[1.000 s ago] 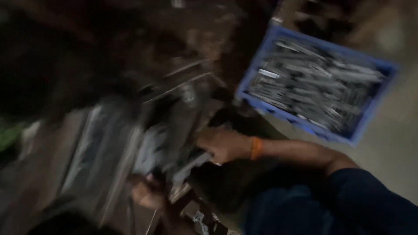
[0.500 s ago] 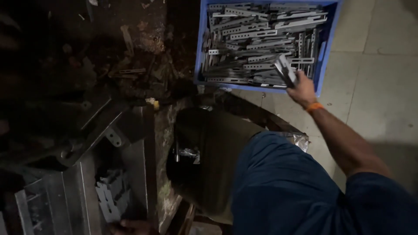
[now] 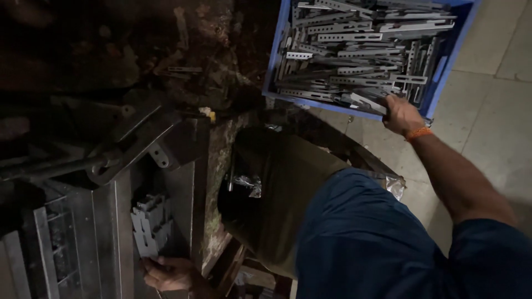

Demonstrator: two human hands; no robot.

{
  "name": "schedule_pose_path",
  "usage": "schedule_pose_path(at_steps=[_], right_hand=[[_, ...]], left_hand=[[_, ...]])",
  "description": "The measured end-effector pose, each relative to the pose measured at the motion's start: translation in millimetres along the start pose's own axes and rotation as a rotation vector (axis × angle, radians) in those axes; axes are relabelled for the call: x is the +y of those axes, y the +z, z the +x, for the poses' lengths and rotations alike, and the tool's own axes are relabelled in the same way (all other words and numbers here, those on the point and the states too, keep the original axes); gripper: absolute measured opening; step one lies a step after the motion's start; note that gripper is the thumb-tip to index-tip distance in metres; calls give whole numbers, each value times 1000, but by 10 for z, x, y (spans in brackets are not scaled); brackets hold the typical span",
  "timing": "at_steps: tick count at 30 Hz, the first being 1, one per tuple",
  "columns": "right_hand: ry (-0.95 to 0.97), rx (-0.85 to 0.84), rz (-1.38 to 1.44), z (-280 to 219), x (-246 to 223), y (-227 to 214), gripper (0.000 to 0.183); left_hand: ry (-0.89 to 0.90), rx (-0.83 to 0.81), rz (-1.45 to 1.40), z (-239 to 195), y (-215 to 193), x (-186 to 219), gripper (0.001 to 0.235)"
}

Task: Manually loading metal brackets into a stamping machine for processing and stacking them.

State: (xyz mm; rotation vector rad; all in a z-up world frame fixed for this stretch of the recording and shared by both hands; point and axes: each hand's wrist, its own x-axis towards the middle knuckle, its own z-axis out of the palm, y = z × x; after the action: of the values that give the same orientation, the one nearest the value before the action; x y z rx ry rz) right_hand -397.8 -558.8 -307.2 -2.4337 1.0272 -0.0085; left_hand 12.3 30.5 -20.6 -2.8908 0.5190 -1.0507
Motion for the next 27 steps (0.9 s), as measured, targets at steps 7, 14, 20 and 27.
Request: schedule_pose_path(at_steps=[7,14,20,27], right_hand=[[58,-99,-199,621,130,-720,41],[-13,138,-750,1201,1066,-1182,85],[45,-107,-675,962,864,-461,51],[-248,60,45,247,-729,-303,53]], left_hand=[[-60,-142,113,149,-346,380,54],[34,-63,157,77,-273,274,50],[-2,-80,96,124,-267,297,50],[286,-27,-134,81,-13,-522,43]])
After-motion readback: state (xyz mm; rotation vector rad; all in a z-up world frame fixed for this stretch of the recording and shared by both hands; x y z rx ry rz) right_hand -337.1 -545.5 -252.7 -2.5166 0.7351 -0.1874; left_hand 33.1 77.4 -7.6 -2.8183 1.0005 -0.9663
